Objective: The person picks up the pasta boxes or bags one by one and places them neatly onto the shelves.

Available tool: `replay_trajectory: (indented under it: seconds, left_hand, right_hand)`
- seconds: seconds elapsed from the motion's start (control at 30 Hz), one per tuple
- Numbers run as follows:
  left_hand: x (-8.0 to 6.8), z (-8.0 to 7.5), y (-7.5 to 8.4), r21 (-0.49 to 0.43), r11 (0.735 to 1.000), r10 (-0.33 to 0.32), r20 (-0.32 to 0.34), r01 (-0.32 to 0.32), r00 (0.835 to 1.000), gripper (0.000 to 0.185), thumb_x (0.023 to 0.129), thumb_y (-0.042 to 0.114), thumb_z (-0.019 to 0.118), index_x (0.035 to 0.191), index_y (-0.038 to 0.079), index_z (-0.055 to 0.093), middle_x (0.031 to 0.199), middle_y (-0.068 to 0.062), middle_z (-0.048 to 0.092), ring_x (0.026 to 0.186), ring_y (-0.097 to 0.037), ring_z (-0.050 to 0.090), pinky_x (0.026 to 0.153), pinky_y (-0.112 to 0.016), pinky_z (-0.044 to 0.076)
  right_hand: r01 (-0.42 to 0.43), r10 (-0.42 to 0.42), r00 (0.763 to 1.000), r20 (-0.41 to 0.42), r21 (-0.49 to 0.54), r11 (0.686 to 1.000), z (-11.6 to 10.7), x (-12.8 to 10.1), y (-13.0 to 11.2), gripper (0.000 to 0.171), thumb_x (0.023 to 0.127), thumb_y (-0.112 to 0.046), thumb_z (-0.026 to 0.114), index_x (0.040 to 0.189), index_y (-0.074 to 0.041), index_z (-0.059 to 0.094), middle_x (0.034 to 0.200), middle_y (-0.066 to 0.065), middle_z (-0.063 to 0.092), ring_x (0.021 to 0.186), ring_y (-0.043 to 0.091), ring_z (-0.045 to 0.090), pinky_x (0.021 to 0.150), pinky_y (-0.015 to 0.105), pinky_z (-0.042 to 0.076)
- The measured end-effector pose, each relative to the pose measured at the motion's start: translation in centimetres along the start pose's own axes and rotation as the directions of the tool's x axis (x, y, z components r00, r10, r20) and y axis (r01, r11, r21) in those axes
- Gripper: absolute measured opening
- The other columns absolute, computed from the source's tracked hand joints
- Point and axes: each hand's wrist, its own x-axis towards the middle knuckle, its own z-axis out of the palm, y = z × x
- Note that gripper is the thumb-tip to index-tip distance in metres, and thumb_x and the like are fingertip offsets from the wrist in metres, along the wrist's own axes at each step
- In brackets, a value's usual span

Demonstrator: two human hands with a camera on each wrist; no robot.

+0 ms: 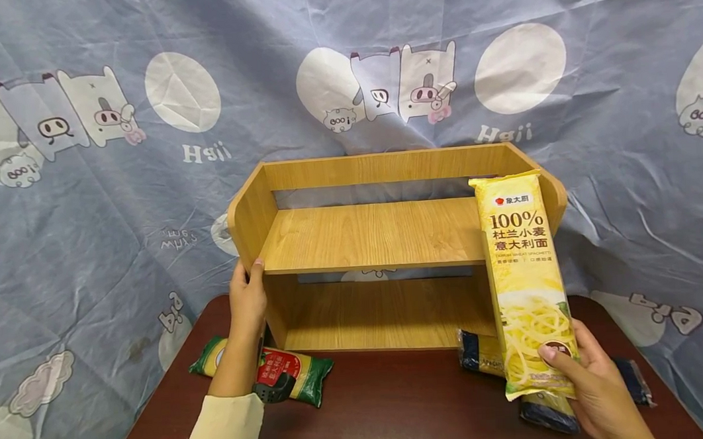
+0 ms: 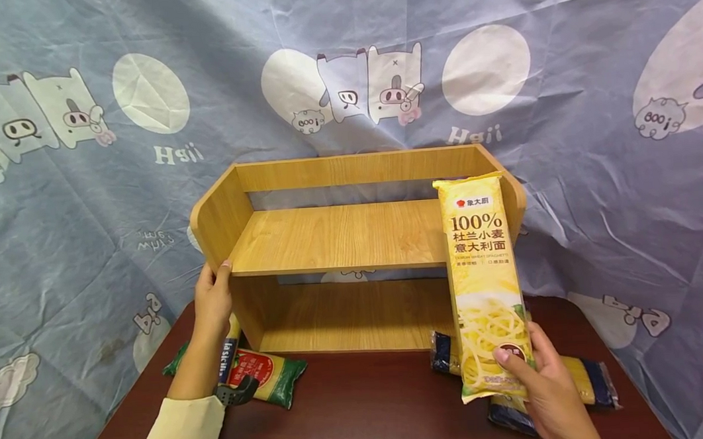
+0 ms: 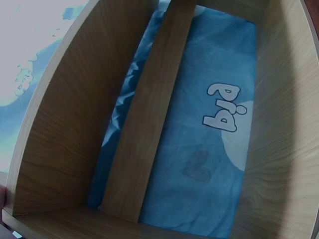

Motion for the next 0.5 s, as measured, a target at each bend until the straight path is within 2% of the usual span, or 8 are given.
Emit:
replay_trajectory:
  seconds: [0.33, 0.5]
  left_hand:
    - [-0.21, 0.12, 0.02, -0.005, 1.0, 0.001, 0.016, -0.001, 1.0, 0.046, 0.107, 0.033, 0.047, 0.149, 0.015, 0.046, 0.142, -0.015, 0.052, 0.13, -0.028, 0.049, 0.114, -0.045, 0.036]
    - [-0.04, 0.14, 0.02, -0.006, 1.0, -0.012, 0.021, 0.012, 1.0, 0.045, 0.107, 0.029, 0.045, 0.15, 0.014, 0.045, 0.143, -0.016, 0.051, 0.13, -0.029, 0.049, 0.115, -0.046, 0.036]
  right_hand:
    - [-0.068, 0.069, 0.998, 0.006, -0.039, 0.997, -0.13, 0.51, 0.13, 0.047, 0.108, 0.0, 0.035, 0.147, -0.025, 0.03, 0.113, -0.003, 0.071, 0.094, 0.02, 0.075, 0.069, 0.041, 0.062]
    - [-0.094, 0.094, 0.994, 0.065, 0.011, 0.995, -0.67, 0.72, 0.08, 0.042, 0.11, -0.005, 0.028, 0.146, -0.027, 0.032, 0.11, -0.002, 0.071, 0.093, 0.018, 0.074, 0.07, 0.038, 0.062]
